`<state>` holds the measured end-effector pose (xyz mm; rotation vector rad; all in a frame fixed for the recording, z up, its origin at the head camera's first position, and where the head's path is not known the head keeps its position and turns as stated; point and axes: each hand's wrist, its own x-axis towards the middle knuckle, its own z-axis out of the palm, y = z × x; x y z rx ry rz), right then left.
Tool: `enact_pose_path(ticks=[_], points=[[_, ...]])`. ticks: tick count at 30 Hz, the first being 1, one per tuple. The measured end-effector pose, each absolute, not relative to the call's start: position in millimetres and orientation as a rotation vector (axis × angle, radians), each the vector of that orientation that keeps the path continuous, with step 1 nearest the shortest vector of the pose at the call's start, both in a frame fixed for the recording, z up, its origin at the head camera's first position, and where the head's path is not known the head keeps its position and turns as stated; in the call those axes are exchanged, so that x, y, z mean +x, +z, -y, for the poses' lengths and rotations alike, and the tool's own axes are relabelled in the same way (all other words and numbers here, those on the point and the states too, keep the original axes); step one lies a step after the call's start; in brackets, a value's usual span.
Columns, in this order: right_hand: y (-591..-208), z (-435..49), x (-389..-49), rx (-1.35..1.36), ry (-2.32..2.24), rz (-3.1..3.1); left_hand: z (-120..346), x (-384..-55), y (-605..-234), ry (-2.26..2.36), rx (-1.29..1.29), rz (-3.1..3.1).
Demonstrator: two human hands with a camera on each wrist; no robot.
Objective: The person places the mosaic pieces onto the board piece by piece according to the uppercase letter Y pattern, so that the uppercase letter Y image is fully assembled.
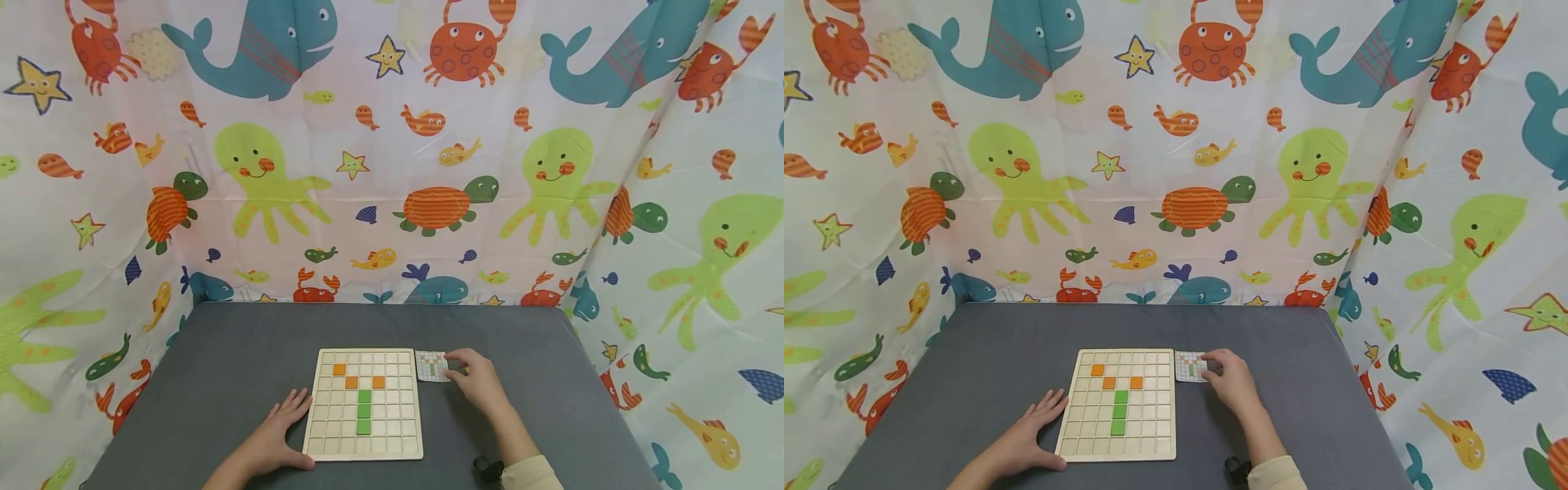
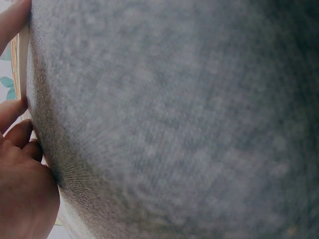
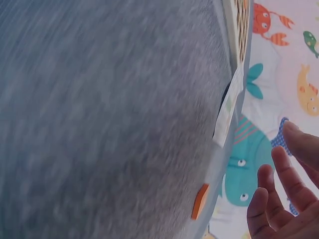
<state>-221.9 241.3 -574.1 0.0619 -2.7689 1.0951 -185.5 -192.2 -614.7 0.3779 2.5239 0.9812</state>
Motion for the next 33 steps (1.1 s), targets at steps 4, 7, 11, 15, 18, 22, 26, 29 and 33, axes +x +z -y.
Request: enact_pose_path(ticks=[4,7,11,15,18,22,26,29,33], points=[[-574,-254,-221,0.032,1.051,2.795,192,-185,-614,0.980,0.380,-2.524],[-574,-263,-222,0.017,1.062,2.803,192,-185,-613,0.992,0.388,-2.527],[-576,-272,-223,0.014,1.082,2.805,192,-186,-611,0.995,0.392,-2.534],[-580,-279,-223,-0.032,1.083,2.818,192,-186,-610,0.994,0.396,-2.540],[-583,-284,-224,-0.074,1.079,2.837,192,-187,-611,1.000,0.400,-2.541],[-583,-289,-224,-0.100,1.079,2.871,192,-187,-612,0.997,0.399,-2.538],[-586,-294,-226,-0.116,1.061,2.911,191,-186,-612,0.985,0.383,-2.527],[-589,-297,-227,-0.133,1.051,2.934,191,-186,-612,0.976,0.369,-2.519],[-593,-297,-229,-0.154,1.050,2.968,190,-186,-611,0.965,0.346,-2.508]])
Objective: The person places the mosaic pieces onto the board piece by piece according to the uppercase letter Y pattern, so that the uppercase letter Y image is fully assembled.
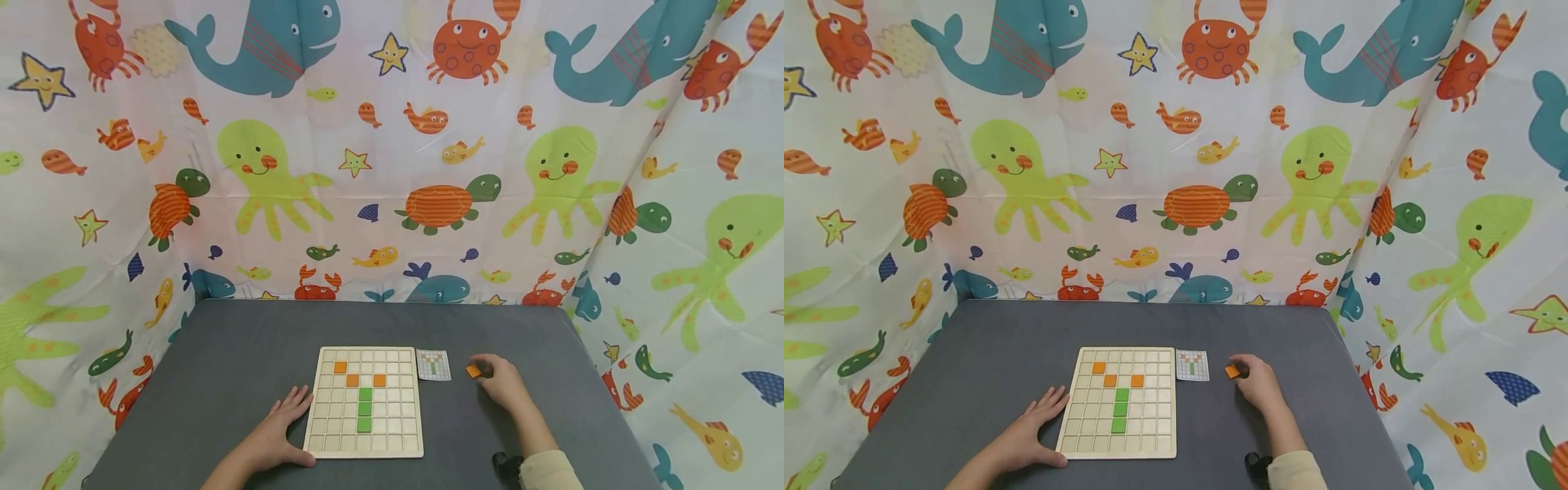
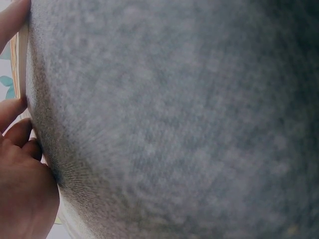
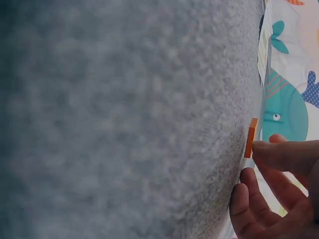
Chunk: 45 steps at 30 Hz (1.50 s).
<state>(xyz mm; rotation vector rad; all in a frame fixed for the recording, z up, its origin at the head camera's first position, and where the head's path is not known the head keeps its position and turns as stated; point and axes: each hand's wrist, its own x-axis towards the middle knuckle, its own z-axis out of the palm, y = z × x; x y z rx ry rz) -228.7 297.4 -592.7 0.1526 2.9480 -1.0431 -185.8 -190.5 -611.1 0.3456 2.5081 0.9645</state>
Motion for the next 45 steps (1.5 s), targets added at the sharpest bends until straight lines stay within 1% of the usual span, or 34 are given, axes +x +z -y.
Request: enact_pose_path(ticks=[15,35,41,45], points=[[-597,-297,-231,0.185,-0.996,-2.920,190,-183,-610,0.968,0.357,-2.525],[-596,-293,-234,0.108,-0.972,-2.930,191,-186,-613,0.976,0.369,-2.513],[-593,-289,-234,0.105,-0.979,-2.950,190,-185,-611,0.979,0.376,-2.522],[-588,-285,-233,0.050,-0.998,-2.983,190,-185,-611,0.974,0.373,-2.526]])
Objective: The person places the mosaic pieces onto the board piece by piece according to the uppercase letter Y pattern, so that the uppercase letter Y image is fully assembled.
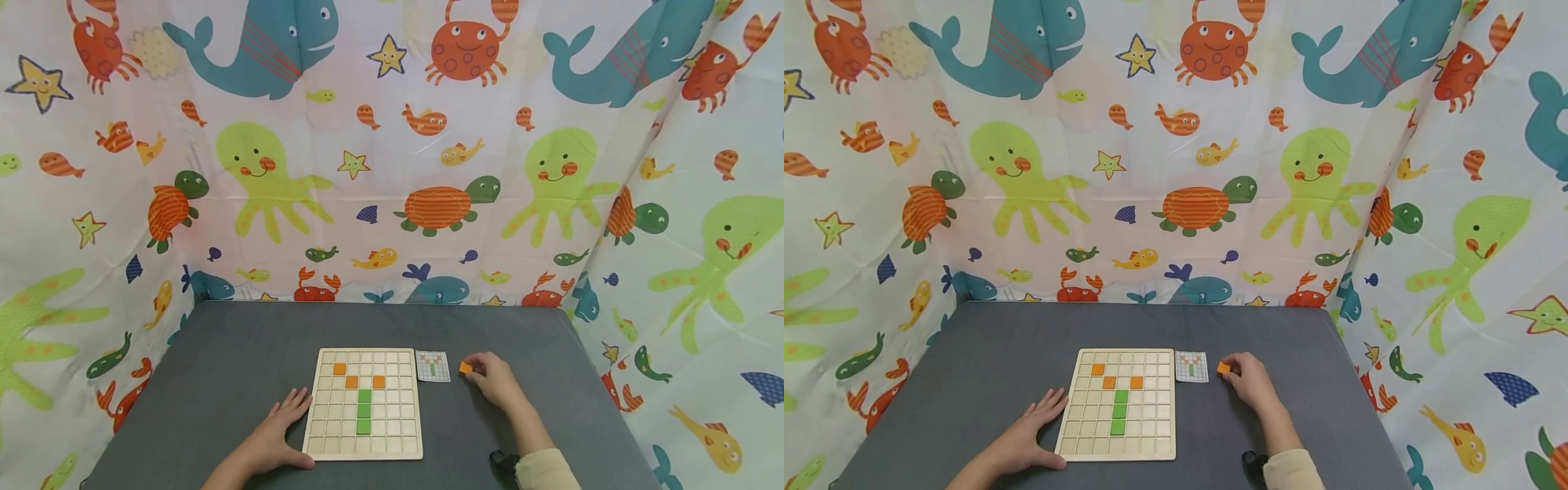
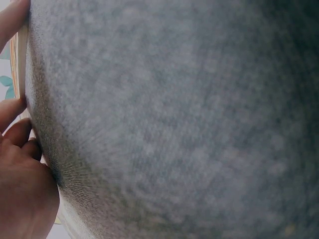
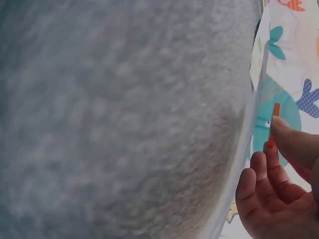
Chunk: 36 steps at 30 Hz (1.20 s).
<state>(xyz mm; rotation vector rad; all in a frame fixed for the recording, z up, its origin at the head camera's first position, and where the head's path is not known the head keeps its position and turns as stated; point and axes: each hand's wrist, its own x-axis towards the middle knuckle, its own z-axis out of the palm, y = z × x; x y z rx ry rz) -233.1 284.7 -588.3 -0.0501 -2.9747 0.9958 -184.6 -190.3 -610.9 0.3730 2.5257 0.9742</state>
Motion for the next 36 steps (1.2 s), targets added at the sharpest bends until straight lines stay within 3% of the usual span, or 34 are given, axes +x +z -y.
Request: enact_pose_path(ticks=[36], points=[[-567,-211,-242,0.251,1.022,2.955,191,-185,-614,0.967,0.367,-2.521]])
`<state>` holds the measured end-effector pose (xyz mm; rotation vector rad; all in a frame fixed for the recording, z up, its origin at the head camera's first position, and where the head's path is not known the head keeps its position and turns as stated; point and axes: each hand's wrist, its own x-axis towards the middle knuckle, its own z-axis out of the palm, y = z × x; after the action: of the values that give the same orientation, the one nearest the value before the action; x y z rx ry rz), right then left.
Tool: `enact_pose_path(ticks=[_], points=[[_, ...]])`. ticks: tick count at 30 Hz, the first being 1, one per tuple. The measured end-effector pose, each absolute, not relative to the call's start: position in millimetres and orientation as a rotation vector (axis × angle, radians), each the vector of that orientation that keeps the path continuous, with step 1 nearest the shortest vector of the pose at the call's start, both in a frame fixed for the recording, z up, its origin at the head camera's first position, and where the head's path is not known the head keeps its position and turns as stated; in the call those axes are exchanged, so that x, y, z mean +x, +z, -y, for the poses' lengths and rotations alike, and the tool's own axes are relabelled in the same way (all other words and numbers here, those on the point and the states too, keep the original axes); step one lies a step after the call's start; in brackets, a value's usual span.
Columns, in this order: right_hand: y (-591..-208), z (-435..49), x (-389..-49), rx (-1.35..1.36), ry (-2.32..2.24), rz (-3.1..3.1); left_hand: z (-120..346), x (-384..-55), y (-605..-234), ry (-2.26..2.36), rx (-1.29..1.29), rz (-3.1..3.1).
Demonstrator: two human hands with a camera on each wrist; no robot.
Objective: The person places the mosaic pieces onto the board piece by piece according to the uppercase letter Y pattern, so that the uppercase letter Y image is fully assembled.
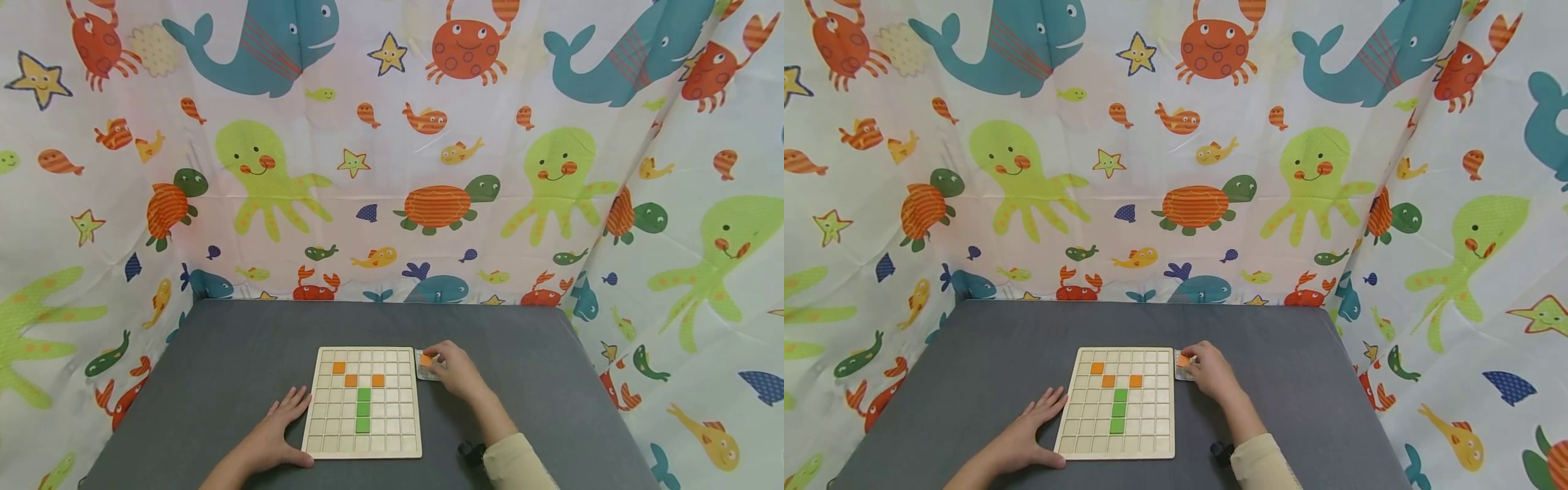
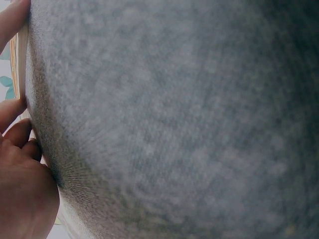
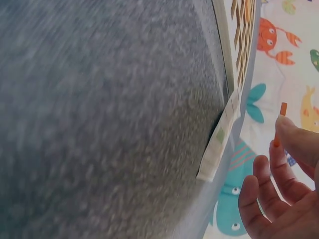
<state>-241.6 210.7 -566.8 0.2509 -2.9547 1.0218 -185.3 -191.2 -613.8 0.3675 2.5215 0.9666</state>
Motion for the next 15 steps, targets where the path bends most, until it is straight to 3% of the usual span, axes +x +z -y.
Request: enact_pose_path(ticks=[15], points=[[-568,-186,-250,0.366,1.090,2.976,192,-186,-612,0.966,0.377,-2.517]])
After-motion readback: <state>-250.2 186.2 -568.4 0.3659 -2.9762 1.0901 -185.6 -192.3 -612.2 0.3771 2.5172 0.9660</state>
